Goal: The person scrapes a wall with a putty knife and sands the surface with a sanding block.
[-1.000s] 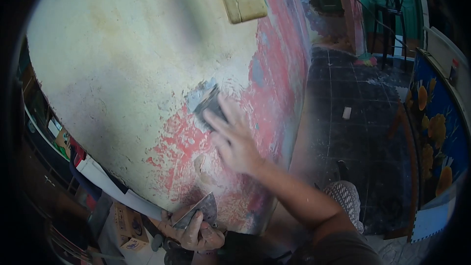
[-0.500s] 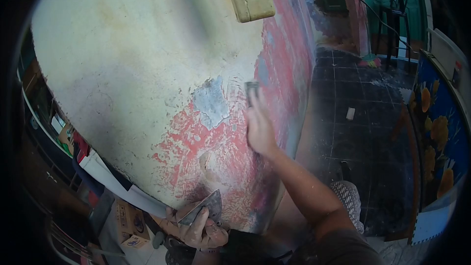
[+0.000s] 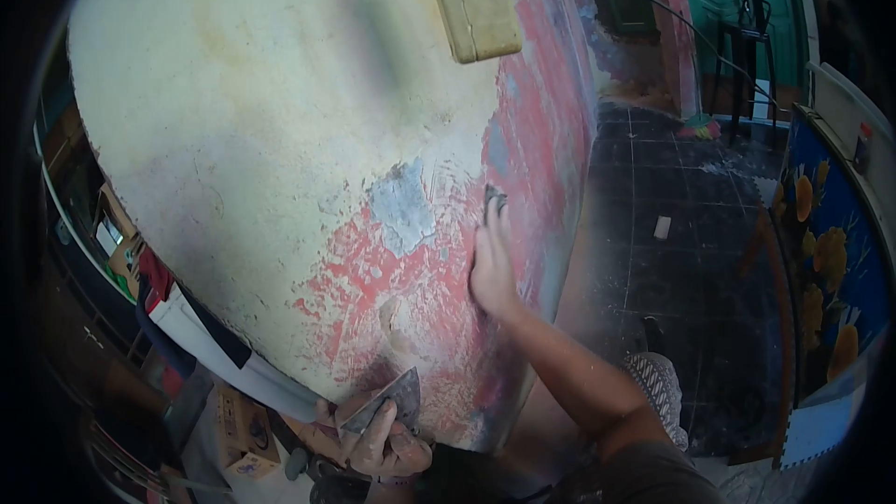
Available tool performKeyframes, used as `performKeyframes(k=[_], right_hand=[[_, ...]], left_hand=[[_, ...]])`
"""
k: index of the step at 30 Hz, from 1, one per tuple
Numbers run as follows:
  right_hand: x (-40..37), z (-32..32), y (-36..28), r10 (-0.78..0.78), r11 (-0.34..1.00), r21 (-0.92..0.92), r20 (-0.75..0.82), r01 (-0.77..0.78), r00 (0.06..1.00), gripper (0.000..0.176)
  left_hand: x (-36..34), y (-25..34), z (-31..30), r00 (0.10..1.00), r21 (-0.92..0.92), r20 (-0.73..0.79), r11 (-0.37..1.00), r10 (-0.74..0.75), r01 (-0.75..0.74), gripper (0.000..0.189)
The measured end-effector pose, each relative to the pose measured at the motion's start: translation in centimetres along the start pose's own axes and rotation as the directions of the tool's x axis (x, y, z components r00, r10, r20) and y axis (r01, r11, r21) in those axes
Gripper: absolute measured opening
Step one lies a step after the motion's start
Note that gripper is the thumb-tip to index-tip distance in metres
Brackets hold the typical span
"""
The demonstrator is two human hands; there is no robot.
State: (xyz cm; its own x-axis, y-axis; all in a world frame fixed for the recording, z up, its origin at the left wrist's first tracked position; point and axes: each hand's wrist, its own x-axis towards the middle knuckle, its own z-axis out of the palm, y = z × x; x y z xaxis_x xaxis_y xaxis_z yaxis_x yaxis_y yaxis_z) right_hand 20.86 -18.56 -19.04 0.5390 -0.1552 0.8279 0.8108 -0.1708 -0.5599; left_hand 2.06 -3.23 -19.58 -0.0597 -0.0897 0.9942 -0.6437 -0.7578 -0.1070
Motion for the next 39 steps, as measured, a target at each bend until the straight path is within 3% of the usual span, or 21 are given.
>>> performKeyframes(k=[2, 3, 6, 7, 9, 11, 15, 19, 21, 25, 27, 30, 31, 34, 35, 37, 39], right_hand=[[-0.1, 0.3, -1.2, 0.057, 0.998, 0.009, -0.035, -0.057, 0.998, 0.064], [-0.4, 0.1, -3.0, -0.007, 0.999, -0.035, 0.073, 0.010, 0.997, 0.064], [-0.3, -0.4, -3.2, -0.219, 0.971, -0.057, 0.195, 0.234, 0.956, 0.064], [-0.3, -0.1, -0.1, -0.273, 0.959, -0.049, 0.121, 0.280, 0.955, 0.062], [0.0, -0.2, 6.1, -0.019, 0.999, 0.030, -0.042, 0.020, 0.999, 0.061], [0.2, 0.1, 6.3, 0.065, 0.997, 0.049, -0.070, -0.062, 0.995, 0.060], [1.7, 0.2, -6.1, -0.127, 0.986, -0.099, 0.079, 0.135, 0.989, 0.060], [2.7, 0.4, -2.9, -0.361, 0.904, -0.189, 0.145, 0.384, 0.921, 0.061], [4.7, -0.7, 0.2, -0.150, 0.987, -0.059, 0.024, 0.151, 0.988, 0.061], [3.3, 0.3, 0.0, -0.066, 0.996, -0.061, -0.020, 0.064, 0.998, 0.061], [2.5, 0.4, 0.1, -0.016, 0.997, -0.082, -0.054, 0.011, 0.998, 0.061], [1.4, 0.0, -5.5, -0.141, 0.974, -0.155, 0.167, 0.168, 0.976, 0.063], [1.6, -0.4, -3.2, -0.206, 0.963, -0.134, 0.189, 0.233, 0.960, 0.063], [2.9, -1.9, 2.4, 0.122, 0.992, -0.036, 0.055, -0.120, 0.991, 0.063], [2.9, -1.9, 5.4, 0.125, 0.989, 0.079, 0.038, -0.127, 0.991, 0.065], [2.6, -1.2, 3.9, 0.127, 0.992, 0.011, 0.012, -0.127, 0.992, 0.066], [2.8, -0.8, -1.0, 0.159, 0.987, -0.035, 0.050, -0.157, 0.986, 0.067]], left_hand=[[0.1, -0.2, 0.1, 1.000, -0.003, -0.010, 1.000, 0.001, -0.001, 0.040], [0.5, 0.0, -0.2, 1.000, 0.004, 0.012, 1.000, -0.001, 0.001, 0.040], [0.3, 0.0, -0.5, 0.998, 0.015, 0.052, 1.000, -0.024, 0.023, 0.040], [0.1, 0.1, -0.7, 0.997, 0.020, 0.068, 0.999, -0.033, 0.032, 0.041], [0.0, -0.1, -0.9, 0.994, 0.029, 0.103, 0.999, -0.023, 0.020, 0.042], [0.2, 0.2, -1.3, 0.990, 0.043, 0.136, 0.998, -0.040, 0.034, 0.043], [0.5, 0.3, -1.3, 0.990, 0.034, 0.134, 0.999, -0.041, 0.037, 0.043], [0.4, 0.5, -1.0, 0.991, 0.031, 0.114, 0.998, -0.064, 0.060, 0.041], [0.7, 0.7, -1.4, 0.985, 0.050, 0.156, 0.996, -0.075, 0.068, 0.041], [-0.2, 1.0, -1.4, 0.982, 0.077, 0.163, 0.993, -0.099, 0.088, 0.041], [-0.8, 0.1, -1.9, 0.982, 0.079, 0.187, 0.997, -0.027, 0.013, 0.041], [-0.3, 0.3, -1.1, 0.990, 0.080, 0.136, 0.997, -0.030, 0.020, 0.040], [0.2, 0.6, -1.0, 0.991, 0.077, 0.126, 0.997, -0.033, 0.024, 0.040], [1.2, 0.5, -0.8, 0.994, 0.054, 0.106, 0.999, -0.003, -0.003, 0.041], [1.1, 0.3, -0.7, 0.996, 0.046, 0.093, 0.999, 0.013, -0.017, 0.041], [-0.6, -0.5, -0.3, 0.998, 0.028, 0.042, 0.999, 0.043, -0.045, 0.042], [1.5, 0.8, -1.1, 0.986, -0.052, 0.163, 0.998, -0.016, 0.025, 0.027]])
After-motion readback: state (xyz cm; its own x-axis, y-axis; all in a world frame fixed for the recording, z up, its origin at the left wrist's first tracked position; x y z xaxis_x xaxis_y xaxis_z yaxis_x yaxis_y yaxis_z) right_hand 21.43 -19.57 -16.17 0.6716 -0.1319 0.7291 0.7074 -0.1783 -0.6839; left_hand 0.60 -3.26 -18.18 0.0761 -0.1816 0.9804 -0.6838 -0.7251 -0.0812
